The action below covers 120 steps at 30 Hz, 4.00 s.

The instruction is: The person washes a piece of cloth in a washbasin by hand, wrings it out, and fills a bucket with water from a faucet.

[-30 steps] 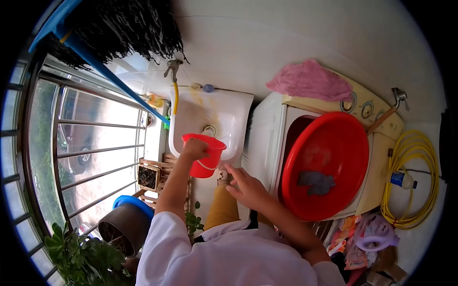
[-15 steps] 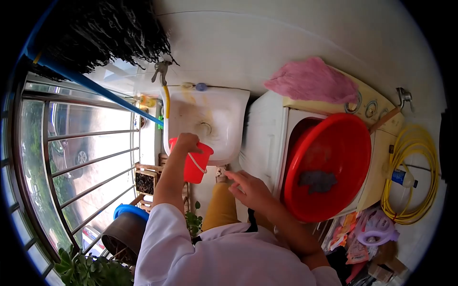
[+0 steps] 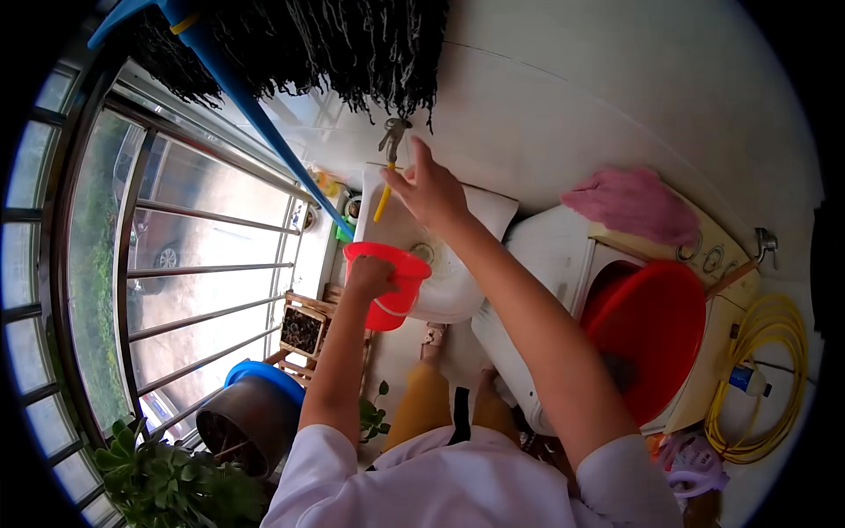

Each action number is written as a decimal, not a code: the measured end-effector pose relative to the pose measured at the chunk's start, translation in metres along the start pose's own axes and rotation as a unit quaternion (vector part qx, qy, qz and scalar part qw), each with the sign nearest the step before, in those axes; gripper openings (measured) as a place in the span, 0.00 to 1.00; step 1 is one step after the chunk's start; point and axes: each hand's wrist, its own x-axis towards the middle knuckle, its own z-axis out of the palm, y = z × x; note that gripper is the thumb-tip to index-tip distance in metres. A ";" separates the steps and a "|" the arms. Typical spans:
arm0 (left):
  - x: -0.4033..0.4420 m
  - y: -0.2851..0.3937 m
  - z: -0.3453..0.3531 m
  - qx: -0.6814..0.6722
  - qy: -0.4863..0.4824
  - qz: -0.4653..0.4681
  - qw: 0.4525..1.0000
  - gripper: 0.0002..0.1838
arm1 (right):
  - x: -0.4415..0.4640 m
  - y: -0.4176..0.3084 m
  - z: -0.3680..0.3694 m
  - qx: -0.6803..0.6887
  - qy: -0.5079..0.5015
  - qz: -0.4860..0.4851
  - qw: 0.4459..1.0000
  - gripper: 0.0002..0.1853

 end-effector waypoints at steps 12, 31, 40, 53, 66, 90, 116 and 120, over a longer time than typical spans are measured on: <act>-0.012 -0.023 -0.001 0.047 0.137 0.003 0.989 0.07 | 0.074 -0.018 0.017 -0.165 -0.037 0.026 0.985 0.16; -0.007 -0.039 0.034 0.034 0.168 -0.021 0.985 0.05 | -0.030 0.008 -0.062 -0.237 -0.121 -0.081 0.960 0.26; -0.009 -0.028 0.041 0.025 0.188 0.024 0.982 0.03 | -0.177 0.014 -0.078 0.012 -0.113 -0.066 0.991 0.21; -0.013 -0.019 0.045 0.070 0.192 0.037 0.978 0.04 | -0.288 0.040 -0.068 -0.007 -0.157 -0.059 0.986 0.13; 0.002 -0.034 0.070 -0.038 0.211 0.007 0.977 0.05 | -0.288 0.045 -0.070 -0.026 -0.129 -0.085 0.988 0.13; 0.050 -0.001 0.028 -0.073 -0.021 -0.045 0.996 0.22 | -0.284 0.053 -0.056 -0.009 -0.173 -0.054 0.983 0.13; 0.046 0.011 0.017 -0.039 -0.120 -0.052 0.991 0.25 | -0.294 0.065 -0.053 -0.006 -0.206 -0.032 0.978 0.14; 0.018 0.002 0.002 -0.044 -0.050 -0.053 0.996 0.23 | -0.299 0.071 -0.053 -0.016 -0.233 -0.042 0.971 0.17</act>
